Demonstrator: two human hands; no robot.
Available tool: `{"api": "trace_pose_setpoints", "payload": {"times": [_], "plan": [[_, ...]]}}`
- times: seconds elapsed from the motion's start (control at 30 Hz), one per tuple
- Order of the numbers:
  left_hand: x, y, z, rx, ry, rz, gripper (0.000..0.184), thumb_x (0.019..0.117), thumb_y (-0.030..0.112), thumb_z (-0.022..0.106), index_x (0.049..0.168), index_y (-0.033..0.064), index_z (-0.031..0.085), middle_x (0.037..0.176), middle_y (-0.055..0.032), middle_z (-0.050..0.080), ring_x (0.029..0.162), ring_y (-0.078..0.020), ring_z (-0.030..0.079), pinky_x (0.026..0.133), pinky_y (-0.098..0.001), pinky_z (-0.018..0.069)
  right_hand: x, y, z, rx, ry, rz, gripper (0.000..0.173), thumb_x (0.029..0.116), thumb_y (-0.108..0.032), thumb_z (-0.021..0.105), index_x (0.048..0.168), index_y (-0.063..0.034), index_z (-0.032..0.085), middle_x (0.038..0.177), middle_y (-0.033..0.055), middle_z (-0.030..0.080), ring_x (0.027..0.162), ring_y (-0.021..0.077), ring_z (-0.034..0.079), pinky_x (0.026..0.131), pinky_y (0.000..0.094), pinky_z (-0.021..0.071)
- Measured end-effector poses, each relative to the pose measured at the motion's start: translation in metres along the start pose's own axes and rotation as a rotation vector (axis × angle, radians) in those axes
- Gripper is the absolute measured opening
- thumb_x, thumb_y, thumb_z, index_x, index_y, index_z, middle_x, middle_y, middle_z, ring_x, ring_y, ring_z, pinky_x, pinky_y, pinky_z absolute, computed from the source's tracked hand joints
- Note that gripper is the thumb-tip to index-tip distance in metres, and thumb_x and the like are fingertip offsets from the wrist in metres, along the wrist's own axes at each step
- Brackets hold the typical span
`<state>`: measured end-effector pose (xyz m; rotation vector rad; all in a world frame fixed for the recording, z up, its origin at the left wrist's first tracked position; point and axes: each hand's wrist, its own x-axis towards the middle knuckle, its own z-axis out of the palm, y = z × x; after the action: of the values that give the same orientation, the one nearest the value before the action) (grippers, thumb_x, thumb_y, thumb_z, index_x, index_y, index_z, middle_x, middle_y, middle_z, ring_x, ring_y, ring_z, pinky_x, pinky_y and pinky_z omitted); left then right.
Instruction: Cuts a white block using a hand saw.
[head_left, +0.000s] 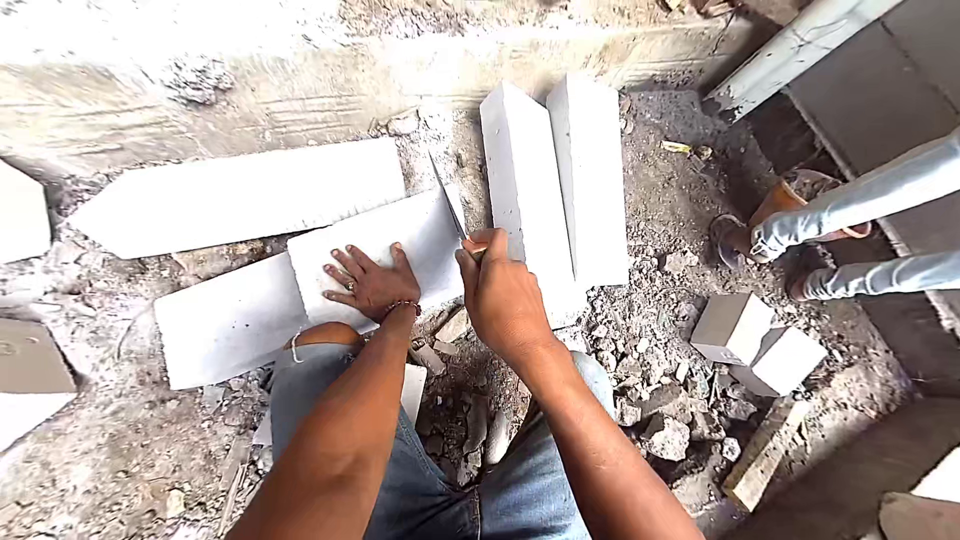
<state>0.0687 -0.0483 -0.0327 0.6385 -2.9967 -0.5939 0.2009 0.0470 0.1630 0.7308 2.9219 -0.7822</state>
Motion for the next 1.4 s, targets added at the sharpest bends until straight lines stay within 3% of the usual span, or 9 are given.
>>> {"api": "trace_pose_setpoints", "payload": {"times": [0.2,0.43,0.53,0.63,0.83,1.07,1.17,1.27,1.4], "plan": [[-0.012,-0.012,-0.004,-0.027,-0.016,0.024,0.095,0.0946,0.078,0.024,0.165,0.0150,0.023,0.172,-0.0091,0.018,0.160,-0.0337,0.009,0.121,-0.0701,-0.0026,-0.169,0.035,-0.019,0.013,0.172,-0.035,0.044,0.1058,-0.034,0.055,0.136,-0.0025,0.057,0.069,0.0005,0.068,0.050,0.0128,0.063,0.043,0.0363,0.0544],[0.000,-0.003,0.001,-0.027,0.013,0.038,0.095,0.0943,0.079,0.024,0.164,0.0147,0.027,0.172,-0.0088,0.021,0.159,-0.0353,0.012,0.120,-0.0721,-0.0009,0.001,-0.015,-0.004,-0.025,0.001,0.042,0.040,0.1095,-0.042,0.045,0.138,-0.0146,0.050,0.076,0.0090,0.068,0.068,0.0314,0.070,0.060,0.0534,0.0564],[-0.005,-0.007,-0.001,-0.015,0.004,0.032,0.096,0.0946,0.080,0.022,0.164,0.0145,0.025,0.172,-0.0101,0.019,0.159,-0.0359,0.010,0.121,-0.0714,-0.0004,-0.070,-0.012,-0.039,-0.031,0.026,-0.041,0.038,0.1094,-0.041,0.046,0.138,-0.0154,0.046,0.063,0.0005,0.056,0.049,0.0201,0.058,0.043,0.0422,0.0505],[-0.010,-0.013,-0.001,-0.028,-0.007,0.048,0.096,0.0949,0.079,0.022,0.164,0.0132,0.025,0.172,-0.0114,0.019,0.159,-0.0364,0.009,0.120,-0.0719,-0.0013,-0.142,-0.002,-0.065,-0.053,0.081,-0.024,0.043,0.1061,-0.037,0.055,0.136,-0.0056,0.056,0.065,-0.0006,0.064,0.049,0.0140,0.061,0.043,0.0372,0.0525],[-0.001,-0.004,0.000,-0.036,-0.014,0.048,0.094,0.0951,0.078,0.023,0.164,0.0140,0.027,0.172,-0.0106,0.019,0.159,-0.0354,0.010,0.120,-0.0721,-0.0017,-0.009,-0.012,0.012,-0.048,0.031,0.019,0.040,0.1094,-0.040,0.046,0.140,-0.0136,0.048,0.071,0.0098,0.065,0.062,0.0323,0.068,0.054,0.0525,0.0548],[-0.010,-0.013,0.002,-0.053,0.011,0.061,0.094,0.0949,0.079,0.022,0.164,0.0149,0.026,0.172,-0.0110,0.018,0.159,-0.0362,0.011,0.120,-0.0723,-0.0006,-0.122,0.008,-0.057,-0.082,0.079,-0.077,0.043,0.1062,-0.038,0.052,0.139,-0.0105,0.052,0.063,-0.0033,0.062,0.048,0.0117,0.059,0.043,0.0371,0.0529],[0.000,-0.008,0.000,-0.080,0.017,0.067,0.094,0.0951,0.078,0.025,0.163,0.0123,0.028,0.171,-0.0130,0.021,0.159,-0.0373,0.013,0.120,-0.0724,-0.0004,-0.035,0.007,-0.018,-0.069,0.077,-0.053,0.043,0.1058,-0.038,0.054,0.132,-0.0041,0.056,0.071,0.0063,0.067,0.059,0.0239,0.067,0.053,0.0482,0.0567],[0.010,0.003,-0.006,-0.025,-0.057,0.036,0.095,0.0939,0.079,0.023,0.163,0.0150,0.028,0.172,-0.0103,0.019,0.160,-0.0350,0.009,0.120,-0.0724,-0.0035,0.029,-0.012,-0.004,-0.011,-0.017,0.016,0.040,0.1090,-0.041,0.047,0.136,-0.0129,0.050,0.082,0.0082,0.068,0.073,0.0291,0.069,0.065,0.0519,0.0564],[0.008,0.004,-0.002,-0.014,-0.029,0.011,0.091,0.0953,0.078,0.019,0.163,0.0175,0.029,0.172,-0.0071,0.020,0.160,-0.0335,0.010,0.120,-0.0720,-0.0031,-0.068,-0.009,-0.050,-0.032,-0.025,-0.053,0.038,0.1089,-0.043,0.047,0.139,-0.0191,0.047,0.064,-0.0020,0.057,0.049,0.0159,0.058,0.043,0.0400,0.0522]]}}
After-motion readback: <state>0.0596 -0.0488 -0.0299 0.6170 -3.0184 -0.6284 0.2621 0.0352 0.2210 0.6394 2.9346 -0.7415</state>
